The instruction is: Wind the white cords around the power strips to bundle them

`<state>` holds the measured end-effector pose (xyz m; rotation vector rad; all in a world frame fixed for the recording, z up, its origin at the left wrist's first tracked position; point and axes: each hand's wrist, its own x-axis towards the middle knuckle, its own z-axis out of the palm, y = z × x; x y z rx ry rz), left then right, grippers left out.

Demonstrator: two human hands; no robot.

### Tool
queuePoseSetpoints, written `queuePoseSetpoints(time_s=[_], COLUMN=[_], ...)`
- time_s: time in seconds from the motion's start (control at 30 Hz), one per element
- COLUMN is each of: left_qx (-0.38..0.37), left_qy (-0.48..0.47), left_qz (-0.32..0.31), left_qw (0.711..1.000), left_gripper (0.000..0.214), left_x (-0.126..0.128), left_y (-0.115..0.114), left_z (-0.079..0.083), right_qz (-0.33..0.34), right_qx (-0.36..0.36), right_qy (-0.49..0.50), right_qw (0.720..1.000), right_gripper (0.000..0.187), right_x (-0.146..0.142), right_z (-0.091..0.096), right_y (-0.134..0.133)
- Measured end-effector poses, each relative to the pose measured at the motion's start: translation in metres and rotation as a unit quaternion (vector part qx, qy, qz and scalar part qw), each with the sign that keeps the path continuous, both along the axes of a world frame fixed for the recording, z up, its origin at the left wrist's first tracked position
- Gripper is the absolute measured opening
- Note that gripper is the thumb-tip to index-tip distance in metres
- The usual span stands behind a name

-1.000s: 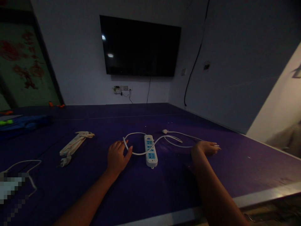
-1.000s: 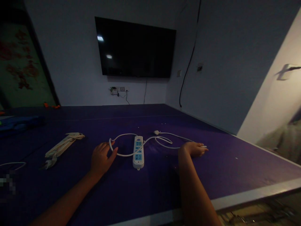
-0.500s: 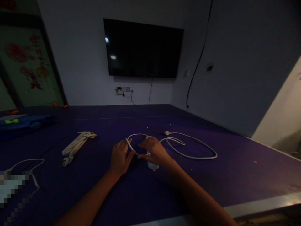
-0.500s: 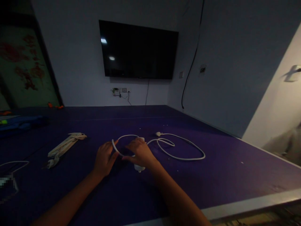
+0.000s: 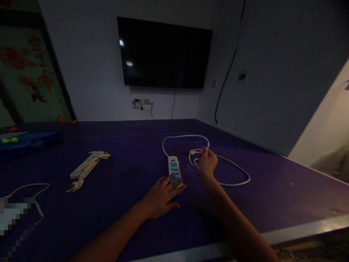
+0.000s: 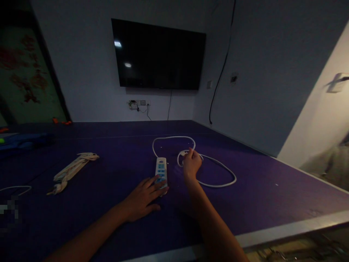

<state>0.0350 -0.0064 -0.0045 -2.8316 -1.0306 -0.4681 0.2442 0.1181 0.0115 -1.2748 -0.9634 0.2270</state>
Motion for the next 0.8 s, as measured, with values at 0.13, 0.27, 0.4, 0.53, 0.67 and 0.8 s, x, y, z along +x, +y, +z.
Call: queuePoseSetpoints(time_s=[0.13,0.27,0.4,0.53,0.67,0.8], left_qx=[-0.016,0.044,0.142,0.15,0.094,0.015], left_qy=[-0.024,-0.099,-0.147,-0.139,-0.12,-0.109], left_qz=[0.012,0.06,0.144,0.212,0.291,0.332], left_qw=[1.0,0.992,0.968,0.956,0.944,0.937], left_gripper=[0.054,0.042,0.036,0.037,0.071,0.066], left_x=[0.004,0.004,0.0,-0.007,-0.007,-0.006], left_y=[-0.001,-0.002,-0.001,0.007,0.019,0.028], left_z=[-0.001,0.001,0.002,-0.003,-0.014,-0.024], right_qz=[-0.145,-0.191,-0.26,-0.263,-0.186,-0.076], right_qx=[-0.176,-0.229,-0.243,-0.181,-0.1,-0.068], right_qy=[-0.007,0.022,-0.036,-0.175,-0.292,-0.389], right_qw=[0.974,0.954,0.934,0.931,0.933,0.915], right_gripper=[0.04,0.043,0.045,0.038,0.034,0.032], right_x=[0.052,0.084,0.085,0.068,0.042,0.015], right_z=[-0.008,-0.01,-0.01,-0.01,-0.009,-0.008], right_y=[0.017,0.016,0.013,0.013,0.011,0.007])
